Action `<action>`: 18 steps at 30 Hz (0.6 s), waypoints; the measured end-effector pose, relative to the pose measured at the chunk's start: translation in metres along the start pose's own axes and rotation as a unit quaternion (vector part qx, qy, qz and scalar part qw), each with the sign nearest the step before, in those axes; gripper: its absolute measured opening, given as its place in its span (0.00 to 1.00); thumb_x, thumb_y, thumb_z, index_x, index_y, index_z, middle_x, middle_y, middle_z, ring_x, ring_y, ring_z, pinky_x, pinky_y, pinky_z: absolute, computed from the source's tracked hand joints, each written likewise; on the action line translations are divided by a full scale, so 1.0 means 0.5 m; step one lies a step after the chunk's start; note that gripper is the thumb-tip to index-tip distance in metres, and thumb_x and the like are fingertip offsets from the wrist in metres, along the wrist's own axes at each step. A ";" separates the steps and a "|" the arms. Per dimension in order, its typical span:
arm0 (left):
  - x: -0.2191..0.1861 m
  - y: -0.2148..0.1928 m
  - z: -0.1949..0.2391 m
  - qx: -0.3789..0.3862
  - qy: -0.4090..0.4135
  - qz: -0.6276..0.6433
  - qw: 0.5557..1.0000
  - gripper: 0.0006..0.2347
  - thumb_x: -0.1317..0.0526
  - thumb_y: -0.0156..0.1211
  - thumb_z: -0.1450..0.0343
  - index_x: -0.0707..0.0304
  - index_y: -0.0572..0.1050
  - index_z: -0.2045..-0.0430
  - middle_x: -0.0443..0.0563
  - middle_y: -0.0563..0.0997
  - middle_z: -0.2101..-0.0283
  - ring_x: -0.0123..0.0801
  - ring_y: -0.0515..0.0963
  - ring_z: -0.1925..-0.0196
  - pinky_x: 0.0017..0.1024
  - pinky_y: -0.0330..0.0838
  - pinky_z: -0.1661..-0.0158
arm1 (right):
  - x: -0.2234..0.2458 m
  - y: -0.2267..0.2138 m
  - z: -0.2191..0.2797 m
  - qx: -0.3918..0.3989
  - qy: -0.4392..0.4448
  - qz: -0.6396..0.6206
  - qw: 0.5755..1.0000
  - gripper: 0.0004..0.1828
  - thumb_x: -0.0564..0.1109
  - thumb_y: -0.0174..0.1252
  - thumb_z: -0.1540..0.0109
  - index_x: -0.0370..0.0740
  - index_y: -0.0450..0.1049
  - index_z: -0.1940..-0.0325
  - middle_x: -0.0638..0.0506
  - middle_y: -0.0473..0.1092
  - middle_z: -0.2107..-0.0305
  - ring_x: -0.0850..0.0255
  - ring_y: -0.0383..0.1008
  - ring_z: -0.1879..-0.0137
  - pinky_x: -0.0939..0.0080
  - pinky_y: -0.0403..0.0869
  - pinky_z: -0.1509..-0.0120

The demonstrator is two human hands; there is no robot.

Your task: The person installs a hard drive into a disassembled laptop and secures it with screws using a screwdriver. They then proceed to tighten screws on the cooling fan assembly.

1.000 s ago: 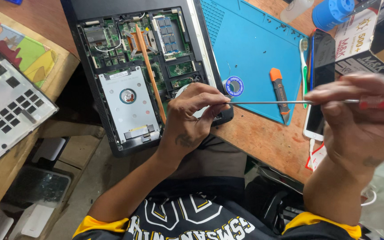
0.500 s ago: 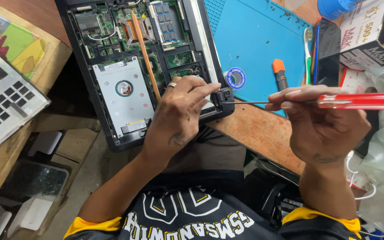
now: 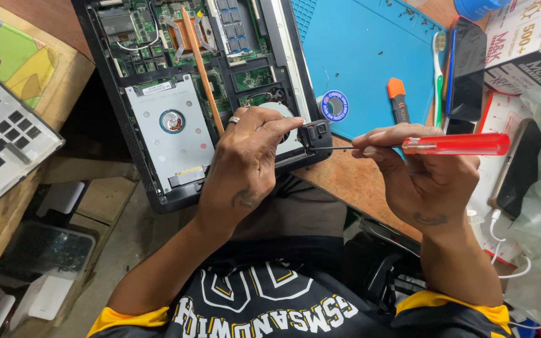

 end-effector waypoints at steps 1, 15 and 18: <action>0.000 0.000 0.000 0.000 -0.001 0.001 1.000 0.13 0.77 0.57 0.28 0.65 0.78 0.51 0.56 0.79 0.56 0.47 0.78 0.53 0.39 0.74 0.52 | 0.000 0.002 -0.002 0.004 -0.002 -0.002 1.000 0.24 0.23 0.57 0.29 0.42 0.63 0.34 0.41 0.73 0.53 0.54 0.81 0.48 0.55 0.85 0.43; -0.006 0.004 -0.010 -0.007 0.019 0.013 1.000 0.11 0.75 0.58 0.27 0.66 0.77 0.52 0.56 0.79 0.55 0.49 0.78 0.50 0.40 0.73 0.48 | 0.017 0.016 -0.044 0.051 -0.010 0.016 0.999 0.26 0.25 0.62 0.33 0.41 0.65 0.36 0.38 0.76 0.56 0.53 0.82 0.51 0.56 0.85 0.45; -0.007 0.002 -0.010 -0.009 0.017 0.010 1.000 0.12 0.75 0.58 0.27 0.66 0.77 0.52 0.56 0.79 0.54 0.49 0.78 0.49 0.39 0.74 0.47 | 0.020 0.019 -0.048 0.041 -0.016 0.029 0.999 0.23 0.27 0.64 0.34 0.36 0.66 0.39 0.40 0.76 0.55 0.54 0.82 0.51 0.58 0.85 0.46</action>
Point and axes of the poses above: each hand's wrist, its own z-axis away from the middle knuckle, its own y-axis out of the palm, x = y × z, the point moved 3 cm from there along -z, towards the middle knuckle
